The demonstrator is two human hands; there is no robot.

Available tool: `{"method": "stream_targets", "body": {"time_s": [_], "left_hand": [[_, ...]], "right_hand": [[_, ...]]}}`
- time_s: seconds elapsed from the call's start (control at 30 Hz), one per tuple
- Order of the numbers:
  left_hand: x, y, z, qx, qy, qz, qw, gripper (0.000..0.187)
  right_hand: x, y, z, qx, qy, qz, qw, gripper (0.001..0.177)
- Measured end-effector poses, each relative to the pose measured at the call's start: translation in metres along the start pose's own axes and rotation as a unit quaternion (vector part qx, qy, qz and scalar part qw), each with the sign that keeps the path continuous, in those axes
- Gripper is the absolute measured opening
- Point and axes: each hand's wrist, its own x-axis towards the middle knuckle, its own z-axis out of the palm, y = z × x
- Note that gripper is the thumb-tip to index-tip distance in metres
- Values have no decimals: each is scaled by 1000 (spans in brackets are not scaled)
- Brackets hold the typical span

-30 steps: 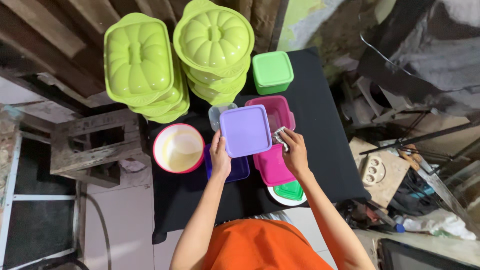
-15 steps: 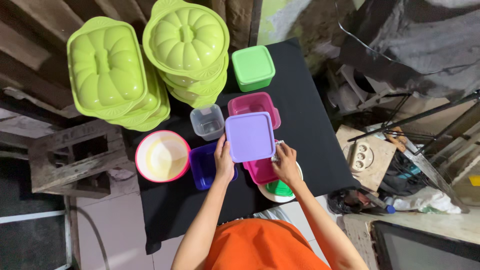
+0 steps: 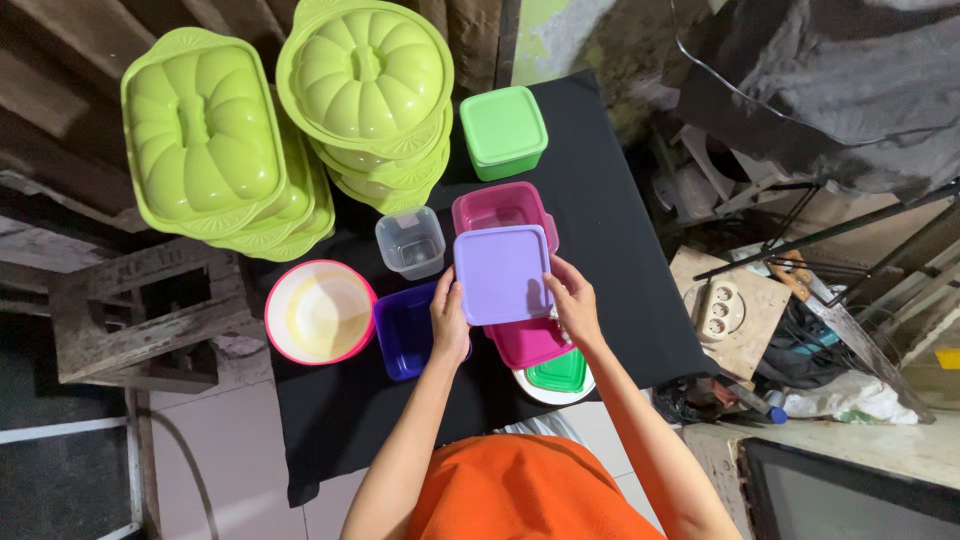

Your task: The person wipes the inside and outside of several plastic containers with a cloth, then places the lids on the containers. The containers are green, blue, and purple, and the person handles them one at a time on a black table.

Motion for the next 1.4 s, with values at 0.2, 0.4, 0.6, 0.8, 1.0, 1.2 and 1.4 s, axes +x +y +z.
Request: {"method": "stream_targets", "body": {"time_s": [0.2,0.4,0.6,0.8,1.0,1.2,1.4], "left_hand": [[-8,15,-23,71,48,68,994,40],[-36,60,-60,375,150,113,908,34],[-58,71,-97,467,173,182,848,33],[-75,57,-126,501,184,157,831,36],[-77,47,-130,480,206,104,846,37],[-71,46,-127,439,207,127,865,33],[-65,38,-125,415,211,111,878,31]], "right_hand": [[-2,-24,27,-1,-23,-14,1000,49],[-16,-27,63,-40,-78,-37,995,51],[-42,-14,95,-111,-95,-40,988,51],[-51,15,114,-102,-121,-47,986,50],[-49,32,120,-144,-111,-57,982,49],[-45,38,119,-125,-115,-35,985,49],[-43,35,114,-90,-120,-27,988,49]]}}
